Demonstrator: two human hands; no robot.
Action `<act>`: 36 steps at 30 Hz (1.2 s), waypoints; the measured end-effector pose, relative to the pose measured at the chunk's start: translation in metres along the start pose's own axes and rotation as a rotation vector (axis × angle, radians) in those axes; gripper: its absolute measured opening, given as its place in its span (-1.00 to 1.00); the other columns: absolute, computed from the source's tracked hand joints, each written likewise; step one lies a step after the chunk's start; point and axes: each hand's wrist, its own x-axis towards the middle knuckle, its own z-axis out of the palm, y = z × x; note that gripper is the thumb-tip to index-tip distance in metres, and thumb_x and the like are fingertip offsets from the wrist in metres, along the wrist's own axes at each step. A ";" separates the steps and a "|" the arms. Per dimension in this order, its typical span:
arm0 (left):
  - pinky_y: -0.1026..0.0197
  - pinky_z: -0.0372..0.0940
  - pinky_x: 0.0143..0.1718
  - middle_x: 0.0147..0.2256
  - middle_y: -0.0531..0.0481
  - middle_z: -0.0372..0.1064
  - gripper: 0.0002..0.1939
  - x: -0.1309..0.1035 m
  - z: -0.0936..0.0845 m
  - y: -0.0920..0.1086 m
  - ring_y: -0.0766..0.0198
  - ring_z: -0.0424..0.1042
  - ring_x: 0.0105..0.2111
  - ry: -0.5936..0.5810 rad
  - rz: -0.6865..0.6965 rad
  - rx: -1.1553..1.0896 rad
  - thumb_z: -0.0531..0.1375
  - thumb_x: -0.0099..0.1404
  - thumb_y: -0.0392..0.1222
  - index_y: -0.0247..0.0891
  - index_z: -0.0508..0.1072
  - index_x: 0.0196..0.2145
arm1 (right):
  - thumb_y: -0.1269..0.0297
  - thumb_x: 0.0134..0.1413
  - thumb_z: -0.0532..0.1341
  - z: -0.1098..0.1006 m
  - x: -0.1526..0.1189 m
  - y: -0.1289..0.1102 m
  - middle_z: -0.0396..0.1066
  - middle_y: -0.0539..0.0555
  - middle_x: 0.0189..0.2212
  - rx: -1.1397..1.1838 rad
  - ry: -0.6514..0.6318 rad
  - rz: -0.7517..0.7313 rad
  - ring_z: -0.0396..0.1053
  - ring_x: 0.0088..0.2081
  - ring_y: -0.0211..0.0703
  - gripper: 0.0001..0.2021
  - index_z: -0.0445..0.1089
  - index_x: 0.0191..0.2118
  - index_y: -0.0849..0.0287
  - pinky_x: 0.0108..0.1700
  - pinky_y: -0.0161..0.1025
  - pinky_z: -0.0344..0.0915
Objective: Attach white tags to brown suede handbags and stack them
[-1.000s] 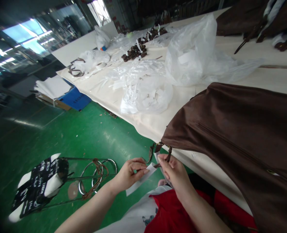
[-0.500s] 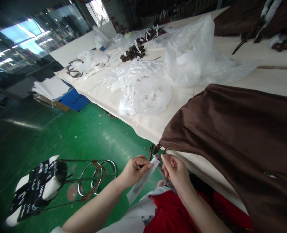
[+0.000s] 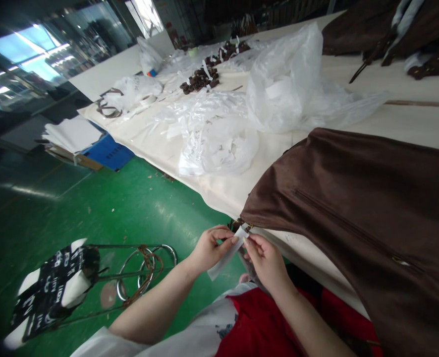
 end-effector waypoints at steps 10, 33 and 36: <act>0.34 0.22 -0.43 -0.46 -0.01 0.44 -0.67 0.011 0.012 0.003 0.34 0.36 -0.47 0.020 -0.093 -0.212 0.18 0.29 0.01 -0.30 0.60 -0.33 | -0.16 0.06 0.19 0.000 0.001 -0.008 0.52 0.12 -0.40 -0.094 0.053 -0.111 0.45 -0.44 -0.09 -0.59 0.46 -0.29 0.12 -0.37 -0.22 0.39; 0.16 0.29 -0.28 -0.32 -0.11 0.45 -0.73 -0.004 0.034 0.004 0.21 0.41 -0.33 0.345 0.288 0.598 0.06 0.36 -0.24 -0.29 0.47 -0.06 | -0.13 0.07 0.18 0.012 0.020 -0.014 0.40 0.04 -0.60 -0.099 0.122 -0.103 0.31 -0.59 -0.22 -0.59 0.42 -0.43 0.17 -0.54 -0.32 0.22; 0.14 0.30 -0.34 -0.28 -0.14 0.42 -0.63 -0.012 0.038 0.001 0.18 0.39 -0.34 0.256 0.360 0.870 0.02 0.39 -0.25 -0.37 0.32 0.11 | -0.14 0.06 0.19 0.012 0.020 -0.014 0.36 0.02 -0.64 -0.106 0.142 -0.099 0.25 -0.62 -0.25 -0.57 0.41 -0.47 0.18 -0.58 -0.34 0.15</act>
